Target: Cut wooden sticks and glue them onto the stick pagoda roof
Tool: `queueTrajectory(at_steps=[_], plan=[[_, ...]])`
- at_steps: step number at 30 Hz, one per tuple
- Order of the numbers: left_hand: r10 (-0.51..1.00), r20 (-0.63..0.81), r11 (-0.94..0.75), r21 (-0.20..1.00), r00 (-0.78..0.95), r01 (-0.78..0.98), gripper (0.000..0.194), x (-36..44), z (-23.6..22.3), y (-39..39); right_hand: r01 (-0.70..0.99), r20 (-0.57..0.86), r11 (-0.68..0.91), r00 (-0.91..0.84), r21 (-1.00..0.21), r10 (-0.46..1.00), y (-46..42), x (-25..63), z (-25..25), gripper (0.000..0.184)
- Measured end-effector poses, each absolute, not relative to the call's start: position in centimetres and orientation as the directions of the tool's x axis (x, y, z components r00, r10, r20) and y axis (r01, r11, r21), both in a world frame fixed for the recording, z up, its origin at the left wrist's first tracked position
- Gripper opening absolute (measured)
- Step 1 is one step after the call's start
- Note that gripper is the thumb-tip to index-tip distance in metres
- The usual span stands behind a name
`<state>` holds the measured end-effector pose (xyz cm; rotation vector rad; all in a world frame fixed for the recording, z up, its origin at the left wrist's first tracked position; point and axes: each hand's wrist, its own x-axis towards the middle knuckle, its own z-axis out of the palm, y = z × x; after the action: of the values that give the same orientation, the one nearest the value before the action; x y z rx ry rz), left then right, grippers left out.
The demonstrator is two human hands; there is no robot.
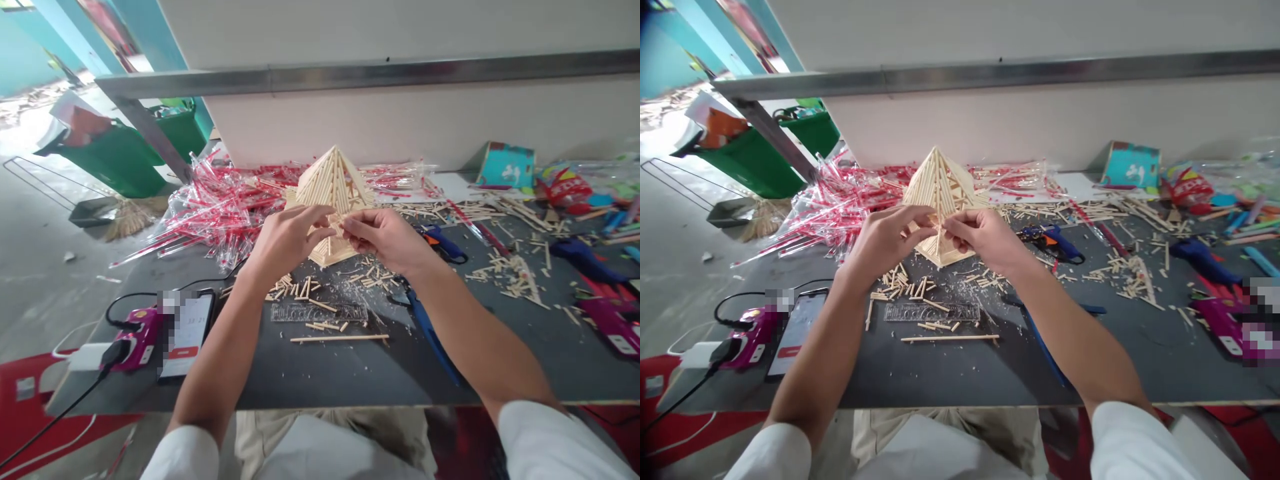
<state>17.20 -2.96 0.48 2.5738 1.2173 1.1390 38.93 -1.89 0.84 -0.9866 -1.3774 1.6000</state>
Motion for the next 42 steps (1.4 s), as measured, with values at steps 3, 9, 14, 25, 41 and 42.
queueTrajectory(at_steps=[3, 9, 14, 25, 41, 42], plan=[[0.694, 0.59, -0.677, 0.34, 0.412, 0.653, 0.031, 17.2, -0.5, -2.4, -0.134, -0.101, -0.153, -0.331, -0.979, 0.938, -1.7, 38.3, 0.0, 0.038], [0.706, 0.594, -0.665, 0.369, 0.386, 0.649, 0.023, 17.3, -1.2, -1.9, -0.253, -0.145, -0.223, -0.294, -0.941, 0.945, -1.9, 37.1, -1.0, 0.034], [0.682, 0.644, -0.661, 0.34, 0.347, 0.668, 0.024, 17.7, -1.4, -1.7, -0.345, -0.147, -0.244, -0.286, -0.906, 0.947, -1.4, 36.7, -1.8, 0.032], [0.665, 0.672, -0.66, 0.322, 0.328, 0.679, 0.02, 18.2, -1.5, -1.6, -0.447, -0.119, -0.277, -0.351, -0.85, 0.929, -1.4, 35.9, -2.8, 0.032], [0.651, 0.654, -0.681, 0.278, 0.386, 0.677, 0.023, 17.9, -1.0, -2.1, -0.303, -0.2, -0.32, -0.368, -0.897, 0.908, -2.3, 36.8, -1.5, 0.039], [0.651, 0.658, -0.686, 0.294, 0.38, 0.666, 0.022, 17.8, -0.8, -2.2, -0.28, -0.198, -0.32, -0.388, -0.905, 0.9, -2.3, 37.1, -1.2, 0.039]])
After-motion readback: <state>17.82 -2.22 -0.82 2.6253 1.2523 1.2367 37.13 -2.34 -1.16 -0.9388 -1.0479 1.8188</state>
